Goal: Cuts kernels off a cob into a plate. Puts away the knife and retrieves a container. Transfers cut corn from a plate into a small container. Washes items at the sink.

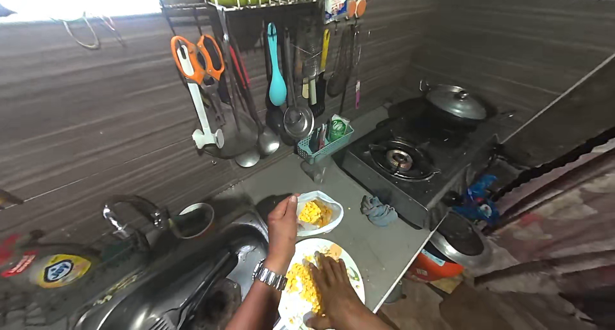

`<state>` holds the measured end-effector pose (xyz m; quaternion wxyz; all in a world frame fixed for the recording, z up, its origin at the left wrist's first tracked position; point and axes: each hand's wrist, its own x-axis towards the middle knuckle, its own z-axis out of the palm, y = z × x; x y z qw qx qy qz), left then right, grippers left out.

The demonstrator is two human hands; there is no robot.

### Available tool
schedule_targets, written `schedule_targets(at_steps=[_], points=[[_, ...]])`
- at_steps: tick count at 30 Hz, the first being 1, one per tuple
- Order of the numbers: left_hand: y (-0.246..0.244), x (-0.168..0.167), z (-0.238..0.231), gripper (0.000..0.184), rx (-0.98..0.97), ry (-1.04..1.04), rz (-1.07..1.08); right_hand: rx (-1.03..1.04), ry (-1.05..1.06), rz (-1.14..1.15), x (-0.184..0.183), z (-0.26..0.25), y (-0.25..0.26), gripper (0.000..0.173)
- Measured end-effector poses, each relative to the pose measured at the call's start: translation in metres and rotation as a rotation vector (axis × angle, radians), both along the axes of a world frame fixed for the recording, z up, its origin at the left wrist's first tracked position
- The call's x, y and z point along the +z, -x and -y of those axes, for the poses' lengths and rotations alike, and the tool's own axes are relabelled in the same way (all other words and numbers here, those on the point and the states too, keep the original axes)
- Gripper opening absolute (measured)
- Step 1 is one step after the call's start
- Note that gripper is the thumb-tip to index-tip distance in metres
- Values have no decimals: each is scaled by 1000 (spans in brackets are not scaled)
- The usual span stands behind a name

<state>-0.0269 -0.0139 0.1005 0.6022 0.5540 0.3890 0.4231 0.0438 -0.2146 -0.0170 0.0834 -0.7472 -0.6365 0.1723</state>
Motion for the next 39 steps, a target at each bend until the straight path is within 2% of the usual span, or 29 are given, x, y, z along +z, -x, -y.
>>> schedule_targets(at_steps=[2,6,9,15,18,20,21,25,29,31,34,37,39], points=[[2,0,-2,27,8,14,-3,-1,-19,46,-7,-8,6,114],[6,-1,-5,26,27,32,-1,34,-60,85,-12,-16,8,68],[9,2,-6,27,30,41,-6,26,-80,71,-12,-17,-7,52],[8,4,-6,27,29,42,23,11,-84,63,-3,-19,-43,36],[4,6,-4,28,-29,36,-10,-28,33,-1,13,-34,-46,41],[3,7,-3,38,-111,59,-76,-89,68,-61,18,-42,-50,43],[1,7,-4,40,-146,62,-120,-136,52,-133,19,-44,-55,42],[-3,6,-6,25,-197,-28,-270,-435,-102,-532,35,-41,-75,33],[-12,8,-5,26,-154,-1,-167,-750,-242,-957,69,-32,-82,20],[-16,11,-3,26,-138,9,-99,-782,-371,-1236,91,-31,-79,16],[-22,11,-2,27,-116,-12,-47,-719,-504,-1489,133,-47,-76,17],[-28,15,-1,30,-101,15,-27,-675,-603,-1586,174,-84,-67,17],[-32,19,-1,31,-76,60,11,-677,-692,-1552,184,-116,-56,17]])
